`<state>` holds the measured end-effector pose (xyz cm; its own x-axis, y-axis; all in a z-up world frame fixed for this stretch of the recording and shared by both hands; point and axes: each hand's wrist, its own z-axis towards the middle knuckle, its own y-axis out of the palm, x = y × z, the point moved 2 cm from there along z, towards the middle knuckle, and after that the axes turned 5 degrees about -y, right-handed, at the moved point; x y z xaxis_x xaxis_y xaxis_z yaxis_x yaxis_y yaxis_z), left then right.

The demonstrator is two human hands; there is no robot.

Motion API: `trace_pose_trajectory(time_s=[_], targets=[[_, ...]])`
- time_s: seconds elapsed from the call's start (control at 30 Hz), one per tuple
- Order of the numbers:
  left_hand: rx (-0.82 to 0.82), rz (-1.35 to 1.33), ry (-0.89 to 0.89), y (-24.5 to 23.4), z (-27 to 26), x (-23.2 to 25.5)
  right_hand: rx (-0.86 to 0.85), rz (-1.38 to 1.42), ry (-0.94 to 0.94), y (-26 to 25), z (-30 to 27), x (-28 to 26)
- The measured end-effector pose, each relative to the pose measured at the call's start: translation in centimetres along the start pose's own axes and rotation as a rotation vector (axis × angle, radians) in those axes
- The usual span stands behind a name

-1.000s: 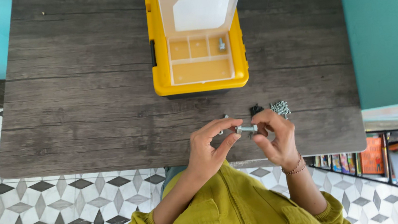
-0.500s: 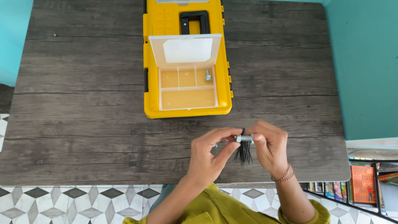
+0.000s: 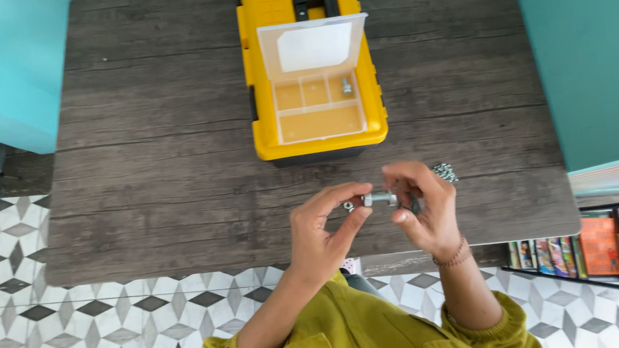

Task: The person places black zip ties into a yellow toolbox, closes the lid, then opens it again to place bolts and washers into separate compartments. The person handles the hardware by hand and arranges the items inside the toolbox.

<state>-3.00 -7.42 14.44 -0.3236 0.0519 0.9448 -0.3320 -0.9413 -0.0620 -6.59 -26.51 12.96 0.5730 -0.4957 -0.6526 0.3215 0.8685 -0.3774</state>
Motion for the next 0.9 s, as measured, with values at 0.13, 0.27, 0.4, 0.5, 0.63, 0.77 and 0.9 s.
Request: trace_pose_trajectory(time_s=[0.13,0.27,0.4,0.5,0.63,0.77,0.9], targets=[[-0.014,-0.007,0.004,-0.9,-2.0,0.0,0.05,-0.075,-0.009,1.4,-2.0,-1.4],[-0.024,-0.052,0.013,-0.8,-4.0,-0.4,0.038,-0.153,0.059,1.9,-3.9,-2.1],[-0.026,-0.156,0.001,-0.2,-5.7,-0.8,0.065,-0.097,0.01,1.1,-4.7,-2.9],[-0.023,-0.236,-0.003,0.3,-6.5,-1.5,0.058,-0.12,-0.084,0.4,-5.5,-3.4],[-0.06,-0.274,-0.045,1.0,-7.3,-2.1,0.059,-0.163,-0.023,0.6,-6.5,-3.3],[-0.079,-0.277,-0.038,1.6,-7.7,-2.5,0.095,-0.122,0.002,0.9,-7.1,-3.2],[-0.072,-0.307,-0.019,1.6,-7.6,-3.4,0.132,-0.102,-0.017,0.9,-7.6,-3.4]])
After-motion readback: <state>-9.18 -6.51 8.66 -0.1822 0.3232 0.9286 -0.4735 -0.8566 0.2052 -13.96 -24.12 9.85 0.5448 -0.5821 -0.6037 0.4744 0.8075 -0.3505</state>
